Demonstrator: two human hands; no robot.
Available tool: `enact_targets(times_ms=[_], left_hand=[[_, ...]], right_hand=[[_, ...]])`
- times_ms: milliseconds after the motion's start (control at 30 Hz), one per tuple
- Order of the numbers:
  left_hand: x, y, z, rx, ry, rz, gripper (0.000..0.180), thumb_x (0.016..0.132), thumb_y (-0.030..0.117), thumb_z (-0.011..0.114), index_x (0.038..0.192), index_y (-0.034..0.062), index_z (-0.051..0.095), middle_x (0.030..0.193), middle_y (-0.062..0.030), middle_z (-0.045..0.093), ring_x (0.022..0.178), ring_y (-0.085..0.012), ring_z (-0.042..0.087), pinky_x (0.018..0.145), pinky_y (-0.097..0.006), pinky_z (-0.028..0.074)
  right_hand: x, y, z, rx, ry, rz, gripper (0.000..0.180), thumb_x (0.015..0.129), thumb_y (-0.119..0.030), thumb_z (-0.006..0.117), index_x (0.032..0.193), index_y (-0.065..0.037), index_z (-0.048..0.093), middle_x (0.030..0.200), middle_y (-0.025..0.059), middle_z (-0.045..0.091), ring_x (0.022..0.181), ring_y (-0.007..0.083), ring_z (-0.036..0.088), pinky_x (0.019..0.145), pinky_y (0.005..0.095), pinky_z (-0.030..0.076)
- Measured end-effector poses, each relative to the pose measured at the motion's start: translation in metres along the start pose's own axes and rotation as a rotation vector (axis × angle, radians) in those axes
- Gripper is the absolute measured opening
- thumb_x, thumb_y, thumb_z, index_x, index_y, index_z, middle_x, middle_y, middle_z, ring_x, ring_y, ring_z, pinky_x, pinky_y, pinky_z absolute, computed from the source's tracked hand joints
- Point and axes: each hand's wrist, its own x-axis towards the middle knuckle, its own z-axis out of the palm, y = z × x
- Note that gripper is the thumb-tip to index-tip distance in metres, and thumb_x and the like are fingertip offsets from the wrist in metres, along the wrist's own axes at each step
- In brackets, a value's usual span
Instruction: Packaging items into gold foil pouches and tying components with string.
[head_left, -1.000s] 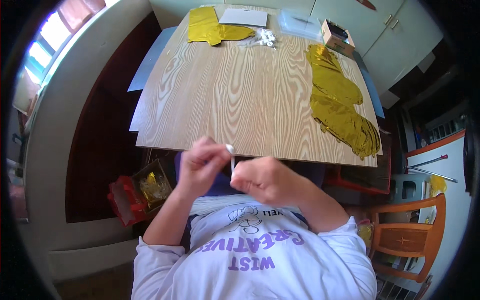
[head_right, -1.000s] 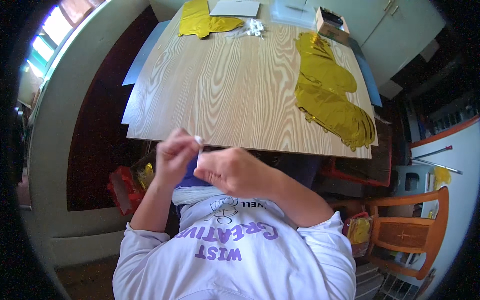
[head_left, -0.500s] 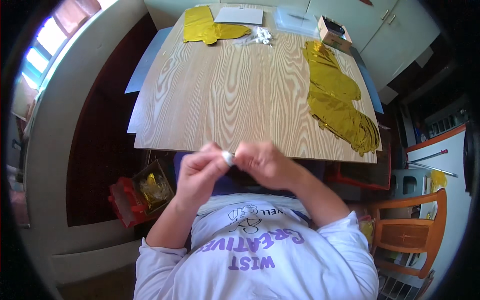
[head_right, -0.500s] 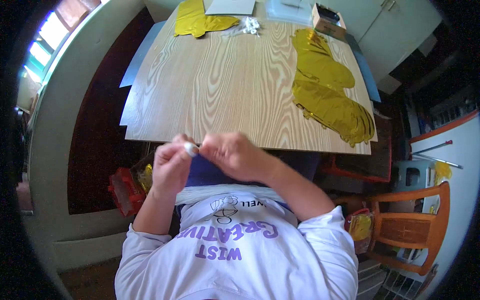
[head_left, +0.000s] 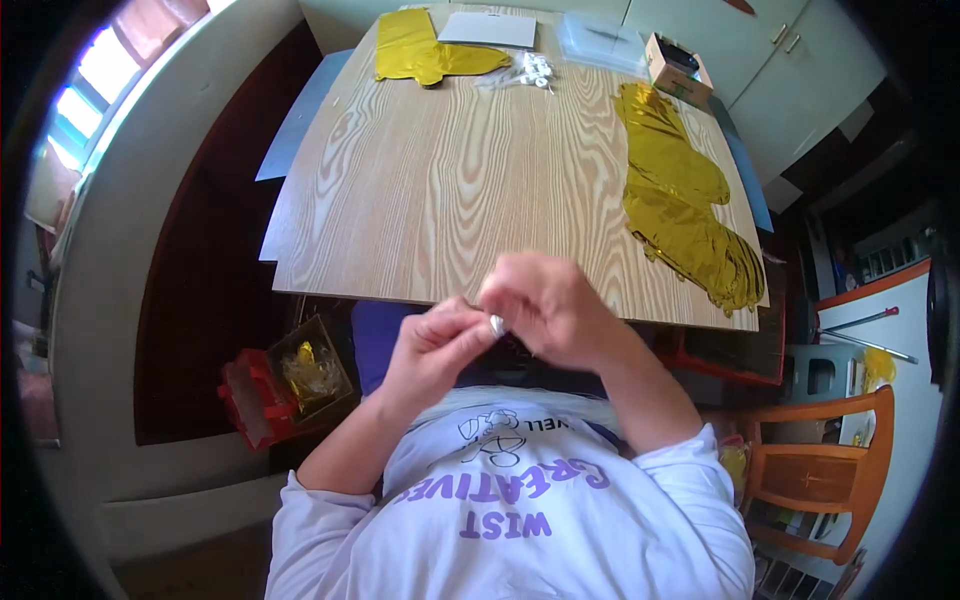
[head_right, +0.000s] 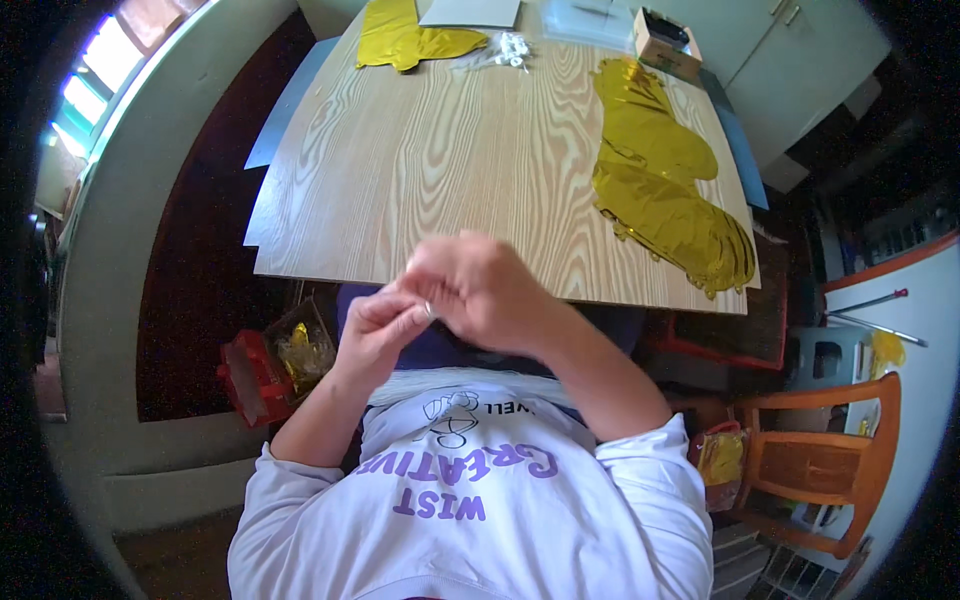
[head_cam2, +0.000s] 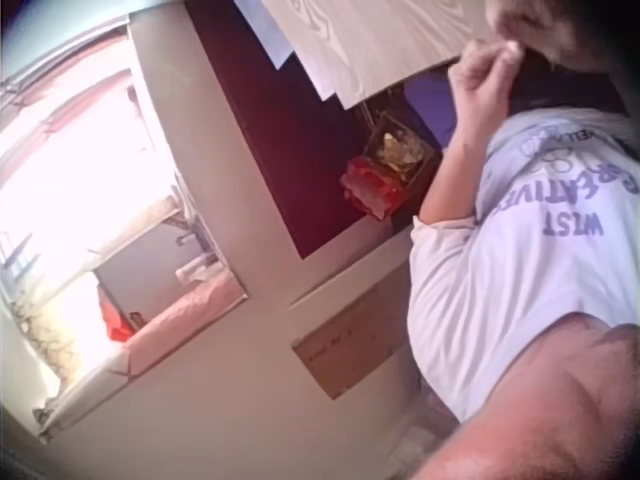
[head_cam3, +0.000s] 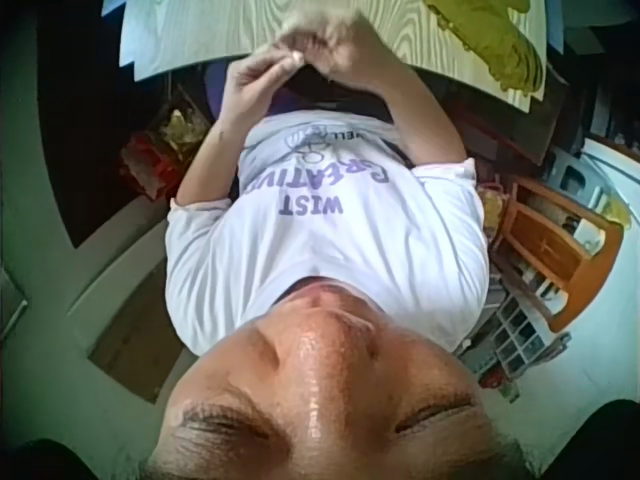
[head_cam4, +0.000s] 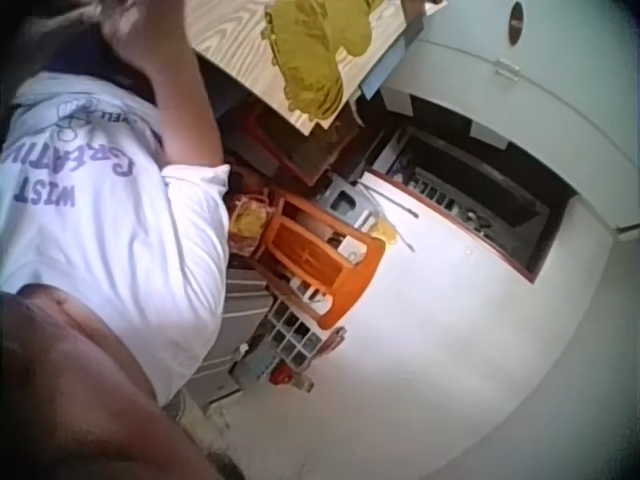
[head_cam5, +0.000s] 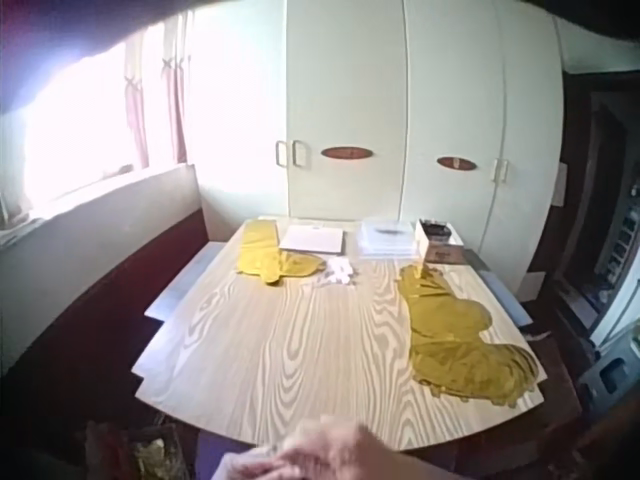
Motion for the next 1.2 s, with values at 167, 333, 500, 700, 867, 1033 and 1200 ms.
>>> enact_targets(times_ms=[167, 333, 500, 700, 867, 1033, 1200], left_hand=[[0.017, 0.012, -0.007, -0.457, 0.264, 0.141, 0.013, 0.093, 0.001, 0.058, 0.098, -0.0047, 0.068, 0.089, -0.0011, 0.059, 0.080, -0.0069, 0.052, 0.073, -0.021, 0.040], [0.001, -0.001, 0.006, -0.185, 0.106, 0.057, 0.014, 0.092, 0.004, 0.060, 0.100, -0.0035, 0.069, 0.083, 0.0015, 0.053, 0.077, -0.0054, 0.048, 0.068, -0.020, 0.038], [0.016, 0.011, -0.006, -0.286, 0.288, 0.112, 0.015, 0.093, 0.005, 0.061, 0.101, -0.0035, 0.068, 0.085, 0.0006, 0.056, 0.080, -0.0051, 0.050, 0.071, -0.019, 0.039], [0.008, 0.009, 0.009, -0.507, 0.142, -0.028, 0.016, 0.093, 0.008, 0.061, 0.104, -0.0017, 0.068, 0.094, -0.0011, 0.062, 0.085, -0.0082, 0.053, 0.079, -0.023, 0.041], [0.018, 0.002, 0.003, -0.662, 0.254, -0.045, 0.018, 0.093, 0.009, 0.060, 0.108, 0.0002, 0.066, 0.094, -0.0046, 0.065, 0.086, -0.0115, 0.058, 0.082, -0.026, 0.044], [0.017, -0.012, -0.001, -0.117, 0.239, 0.049, 0.016, 0.092, 0.010, 0.064, 0.102, -0.0017, 0.070, 0.083, 0.0007, 0.059, 0.079, -0.0070, 0.051, 0.071, -0.021, 0.040], [0.014, -0.012, 0.002, -0.065, 0.138, 0.012, 0.014, 0.091, 0.010, 0.065, 0.099, -0.0012, 0.070, 0.077, 0.0027, 0.052, 0.078, -0.0061, 0.049, 0.067, -0.018, 0.037]], right_hand=[[-0.020, 0.013, 0.023, 0.064, -0.064, 0.114, 0.019, 0.091, -0.019, 0.060, 0.080, -0.004, 0.060, 0.071, 0.0131, 0.057, 0.069, 0.0331, 0.058, 0.064, 0.0409, 0.046], [0.006, 0.003, 0.001, -0.030, 0.007, 0.047, 0.023, 0.094, -0.021, 0.059, 0.079, -0.003, 0.058, 0.070, 0.0089, 0.054, 0.066, 0.0250, 0.055, 0.062, 0.0337, 0.044], [-0.019, 0.006, 0.024, 0.045, -0.078, -0.019, 0.020, 0.091, -0.019, 0.063, 0.079, -0.004, 0.058, 0.071, 0.0106, 0.054, 0.067, 0.0274, 0.055, 0.064, 0.0351, 0.045], [0.006, 0.027, 0.005, 0.099, -0.013, 0.104, 0.020, 0.093, -0.021, 0.060, 0.082, -0.005, 0.060, 0.071, 0.0080, 0.057, 0.067, 0.0230, 0.058, 0.063, 0.0320, 0.045], [-0.010, 0.014, 0.033, 0.048, 0.073, 0.064, 0.016, 0.090, -0.017, 0.062, 0.081, -0.004, 0.060, 0.069, 0.0107, 0.058, 0.064, 0.0281, 0.059, 0.061, 0.0361, 0.047], [0.002, 0.009, 0.008, -0.454, -0.021, -0.097, 0.012, 0.084, -0.015, 0.066, 0.080, -0.006, 0.060, 0.066, 0.0095, 0.055, 0.062, 0.0289, 0.056, 0.058, 0.0380, 0.043], [0.010, 0.026, -0.006, -0.311, -0.077, -0.070, 0.026, 0.085, -0.019, 0.065, 0.067, -0.003, 0.056, 0.059, 0.0065, 0.054, 0.054, 0.0237, 0.055, 0.053, 0.0341, 0.042]])
